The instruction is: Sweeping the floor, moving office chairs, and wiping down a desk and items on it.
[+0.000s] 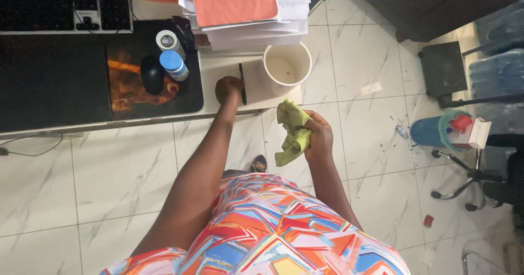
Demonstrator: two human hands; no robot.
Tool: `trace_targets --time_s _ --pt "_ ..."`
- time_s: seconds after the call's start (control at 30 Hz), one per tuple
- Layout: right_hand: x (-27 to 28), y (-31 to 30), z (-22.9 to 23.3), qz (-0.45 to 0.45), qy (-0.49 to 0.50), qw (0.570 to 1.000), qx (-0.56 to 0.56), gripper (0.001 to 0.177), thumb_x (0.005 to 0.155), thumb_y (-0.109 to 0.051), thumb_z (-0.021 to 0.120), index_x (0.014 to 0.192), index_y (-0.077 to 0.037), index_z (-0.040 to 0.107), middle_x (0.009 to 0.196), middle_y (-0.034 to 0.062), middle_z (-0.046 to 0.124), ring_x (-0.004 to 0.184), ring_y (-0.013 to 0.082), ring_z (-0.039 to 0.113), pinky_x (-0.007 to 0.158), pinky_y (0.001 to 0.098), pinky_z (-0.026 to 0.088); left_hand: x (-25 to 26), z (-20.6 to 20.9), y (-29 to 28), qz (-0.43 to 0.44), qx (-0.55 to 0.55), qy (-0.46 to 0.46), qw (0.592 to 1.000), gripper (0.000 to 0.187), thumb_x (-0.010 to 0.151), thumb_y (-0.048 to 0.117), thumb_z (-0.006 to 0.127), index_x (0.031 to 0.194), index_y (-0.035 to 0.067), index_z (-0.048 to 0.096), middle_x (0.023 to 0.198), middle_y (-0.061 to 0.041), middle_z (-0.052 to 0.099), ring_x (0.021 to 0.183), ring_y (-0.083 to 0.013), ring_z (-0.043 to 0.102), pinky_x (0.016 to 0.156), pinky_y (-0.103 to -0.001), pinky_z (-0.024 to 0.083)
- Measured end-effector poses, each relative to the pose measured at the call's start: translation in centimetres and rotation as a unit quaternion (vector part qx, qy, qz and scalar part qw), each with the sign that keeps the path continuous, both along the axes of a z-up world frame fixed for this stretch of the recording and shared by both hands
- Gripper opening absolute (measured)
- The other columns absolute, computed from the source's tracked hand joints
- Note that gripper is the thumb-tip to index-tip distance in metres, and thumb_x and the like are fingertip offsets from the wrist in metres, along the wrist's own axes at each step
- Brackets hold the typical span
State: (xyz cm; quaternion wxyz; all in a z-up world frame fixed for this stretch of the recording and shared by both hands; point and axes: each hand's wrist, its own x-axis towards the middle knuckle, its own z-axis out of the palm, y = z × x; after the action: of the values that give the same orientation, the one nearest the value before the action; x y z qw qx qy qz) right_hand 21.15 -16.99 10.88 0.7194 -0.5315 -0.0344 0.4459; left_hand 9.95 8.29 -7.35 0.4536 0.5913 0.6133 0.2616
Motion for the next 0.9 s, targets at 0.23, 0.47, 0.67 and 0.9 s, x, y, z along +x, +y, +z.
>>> trace_targets --time_s 0.23,0.47,0.67,0.9 --pt "-1.2 1.6 0.3 0.025 -0.006 1.000 -0.004 0.026 0.088 0.004 0.052 0.108 0.006 0.069 0.097 0.0153 0.073 0.082 0.0210 0.071 0.077 0.0331 0.059 2.3 -0.3 0.0 -0.042 0.118 0.128 0.984 0.016 0.073 0.024 0.086 0.076 0.011 0.076 0.085 -0.012 0.075 0.085 -0.0320 0.072 0.079 -0.043 0.057" --pt "-1.7 2.3 0.4 0.051 -0.006 0.999 -0.002 0.026 0.086 0.005 0.052 0.106 0.006 0.069 0.096 0.0153 0.074 0.080 0.0208 0.071 0.075 0.0336 0.060 4.3 -0.2 0.7 -0.093 0.129 0.153 0.975 0.021 0.074 0.025 0.085 0.080 0.008 0.074 0.086 -0.015 0.073 0.088 -0.0352 0.071 0.081 -0.046 0.056" --pt "-2.1 3.0 0.9 0.053 -0.006 0.999 -0.004 0.023 0.090 0.004 0.053 0.107 0.006 0.068 0.095 0.0152 0.073 0.078 0.0213 0.071 0.073 0.0335 0.060 1.0 2.8 -1.3 -0.005 0.095 -0.090 0.991 0.030 0.079 0.028 0.086 0.094 0.007 0.071 0.082 -0.009 0.076 0.079 -0.0233 0.074 0.076 -0.037 0.057" --pt "-3.3 7.6 0.4 0.082 0.026 0.996 0.009 0.029 0.091 0.003 0.050 0.115 0.007 0.065 0.102 0.0165 0.070 0.087 0.0231 0.069 0.080 0.0352 0.059 -5.7 7.6 -2.7 0.125 0.074 -0.162 0.976 0.032 0.088 0.026 0.082 0.105 0.006 0.065 0.088 -0.003 0.074 0.079 -0.0144 0.071 0.075 -0.033 0.057"
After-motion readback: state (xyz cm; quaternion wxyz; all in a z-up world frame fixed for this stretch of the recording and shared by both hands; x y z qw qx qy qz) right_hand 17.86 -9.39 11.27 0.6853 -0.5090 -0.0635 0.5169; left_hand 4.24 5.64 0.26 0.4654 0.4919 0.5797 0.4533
